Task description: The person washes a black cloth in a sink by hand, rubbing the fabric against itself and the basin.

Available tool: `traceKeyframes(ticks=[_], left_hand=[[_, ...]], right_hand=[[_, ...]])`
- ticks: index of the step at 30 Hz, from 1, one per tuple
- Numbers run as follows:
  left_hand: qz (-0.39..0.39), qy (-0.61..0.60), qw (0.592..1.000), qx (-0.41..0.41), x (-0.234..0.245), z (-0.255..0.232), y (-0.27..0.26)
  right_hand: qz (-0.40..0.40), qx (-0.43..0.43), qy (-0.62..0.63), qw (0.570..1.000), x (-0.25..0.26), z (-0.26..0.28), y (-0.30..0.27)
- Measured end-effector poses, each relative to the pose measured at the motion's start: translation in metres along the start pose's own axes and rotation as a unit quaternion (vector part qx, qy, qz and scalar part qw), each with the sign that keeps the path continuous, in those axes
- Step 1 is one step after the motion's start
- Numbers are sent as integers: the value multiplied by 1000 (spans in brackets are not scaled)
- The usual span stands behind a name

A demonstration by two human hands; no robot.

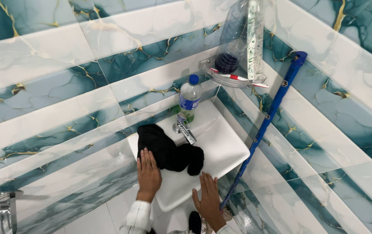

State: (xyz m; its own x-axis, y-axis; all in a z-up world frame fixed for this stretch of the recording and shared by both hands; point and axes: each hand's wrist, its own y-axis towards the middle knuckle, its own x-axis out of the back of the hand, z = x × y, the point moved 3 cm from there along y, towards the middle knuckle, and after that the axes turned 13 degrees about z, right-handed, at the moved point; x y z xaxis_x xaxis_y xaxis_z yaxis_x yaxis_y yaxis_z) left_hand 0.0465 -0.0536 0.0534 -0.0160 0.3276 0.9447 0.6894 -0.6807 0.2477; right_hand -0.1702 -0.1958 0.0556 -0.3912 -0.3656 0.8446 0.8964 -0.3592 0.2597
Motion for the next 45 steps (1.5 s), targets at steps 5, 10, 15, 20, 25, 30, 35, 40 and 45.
traceKeyframes(ticks=[5,10,15,20,25,30,35,40,45], left_hand=[[32,54,996,-67,-29,-26,85],[54,83,986,-137,-25,-34,95],[86,-46,994,-46,23,23,51],[59,-131,989,33,23,39,0],[43,-375,923,73,-21,-12,-85],[113,-481,857,146,-29,-32,-124],[63,-545,813,195,-33,31,-30],[18,-502,833,232,-35,65,18],[103,-591,778,185,-31,20,-48]], right_hand=[[-16,13,-12,1000,-2,-1,1],[-6,1,0,1000,0,-1,1],[4,3,1,1000,6,3,3],[-8,9,-4,1000,3,4,3],[-6,2,-12,1000,-3,-2,1],[11,-7,-17,1000,-8,-7,0],[0,-2,-20,1000,-11,-7,4],[-1,10,-20,1000,-8,-5,0],[1,2,-21,1000,-11,-8,1]])
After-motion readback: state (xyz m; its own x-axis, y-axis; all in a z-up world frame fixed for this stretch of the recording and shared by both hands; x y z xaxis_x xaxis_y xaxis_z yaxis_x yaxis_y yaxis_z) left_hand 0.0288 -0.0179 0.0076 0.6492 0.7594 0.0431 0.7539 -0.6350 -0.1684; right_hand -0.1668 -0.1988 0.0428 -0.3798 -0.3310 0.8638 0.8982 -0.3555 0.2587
